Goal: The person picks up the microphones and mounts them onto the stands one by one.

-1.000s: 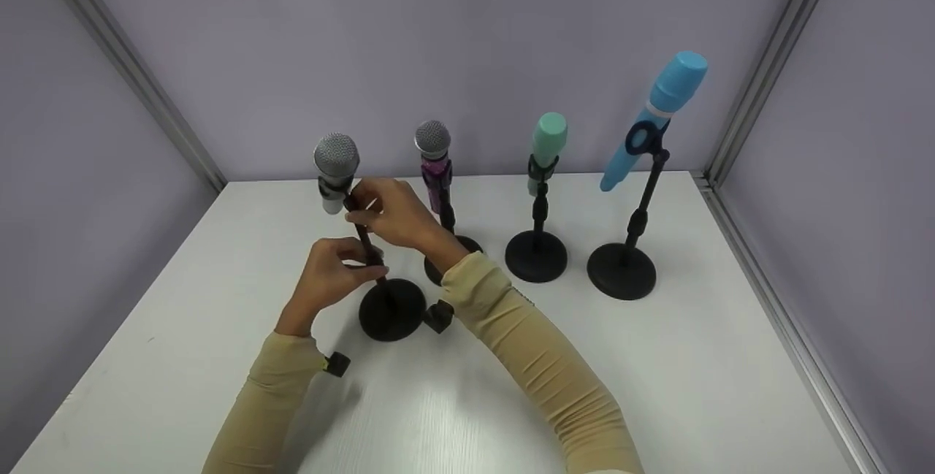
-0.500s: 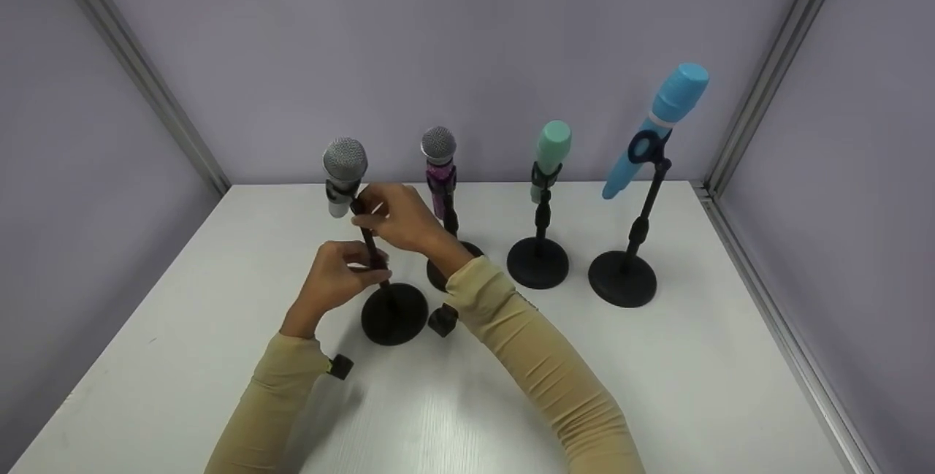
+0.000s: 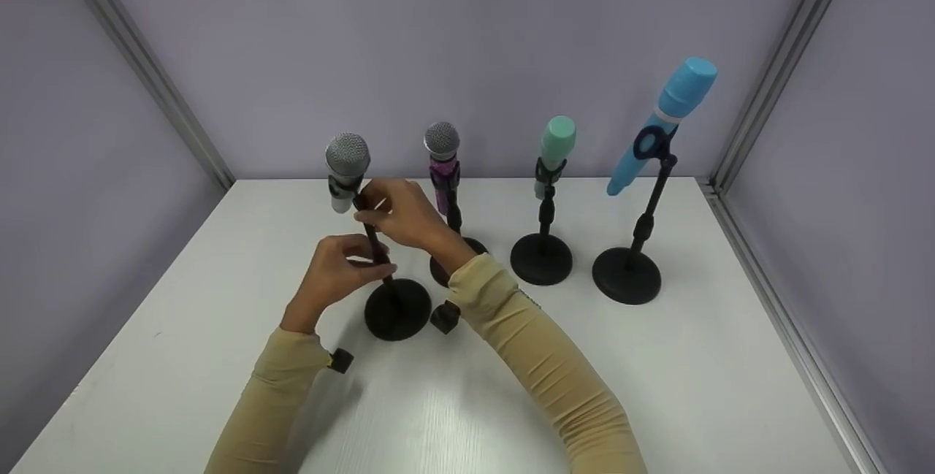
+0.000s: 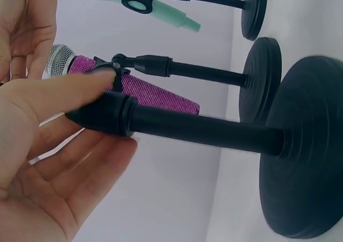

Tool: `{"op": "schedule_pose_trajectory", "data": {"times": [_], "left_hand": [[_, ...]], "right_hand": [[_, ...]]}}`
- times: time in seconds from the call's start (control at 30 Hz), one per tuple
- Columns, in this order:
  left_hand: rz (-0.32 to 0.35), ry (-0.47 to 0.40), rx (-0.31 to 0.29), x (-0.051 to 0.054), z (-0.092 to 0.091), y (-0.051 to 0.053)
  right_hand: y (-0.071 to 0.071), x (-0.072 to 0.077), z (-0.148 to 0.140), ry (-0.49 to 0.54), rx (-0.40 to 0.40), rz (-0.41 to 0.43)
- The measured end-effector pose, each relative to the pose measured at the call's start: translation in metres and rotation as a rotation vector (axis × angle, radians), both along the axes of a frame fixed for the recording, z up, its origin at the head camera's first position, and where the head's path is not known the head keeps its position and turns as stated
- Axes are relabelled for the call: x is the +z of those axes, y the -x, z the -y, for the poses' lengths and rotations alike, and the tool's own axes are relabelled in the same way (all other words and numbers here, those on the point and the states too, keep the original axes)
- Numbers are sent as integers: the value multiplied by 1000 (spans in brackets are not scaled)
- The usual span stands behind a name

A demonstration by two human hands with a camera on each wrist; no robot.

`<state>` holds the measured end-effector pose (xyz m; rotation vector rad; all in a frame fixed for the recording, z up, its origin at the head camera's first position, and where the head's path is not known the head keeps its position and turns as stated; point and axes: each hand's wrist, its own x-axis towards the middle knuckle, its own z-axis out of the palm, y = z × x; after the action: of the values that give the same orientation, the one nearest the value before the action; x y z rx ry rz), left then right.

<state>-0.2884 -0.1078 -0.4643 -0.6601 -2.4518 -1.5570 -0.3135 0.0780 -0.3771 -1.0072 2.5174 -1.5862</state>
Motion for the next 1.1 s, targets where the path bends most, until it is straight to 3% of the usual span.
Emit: {"op": "schedule_pose_trajectory", "data": {"times": [0.13, 0.3, 1.1], "left_hand": [[-54, -20, 30, 1, 2, 0], [-68, -8, 48, 3, 0, -2], [10, -26, 53, 8, 4, -14]], "right_hand": [[-1, 0, 0, 16, 5, 2], [-1, 0, 1, 26, 10, -32], [-7, 0, 7, 18, 30, -48]]}}
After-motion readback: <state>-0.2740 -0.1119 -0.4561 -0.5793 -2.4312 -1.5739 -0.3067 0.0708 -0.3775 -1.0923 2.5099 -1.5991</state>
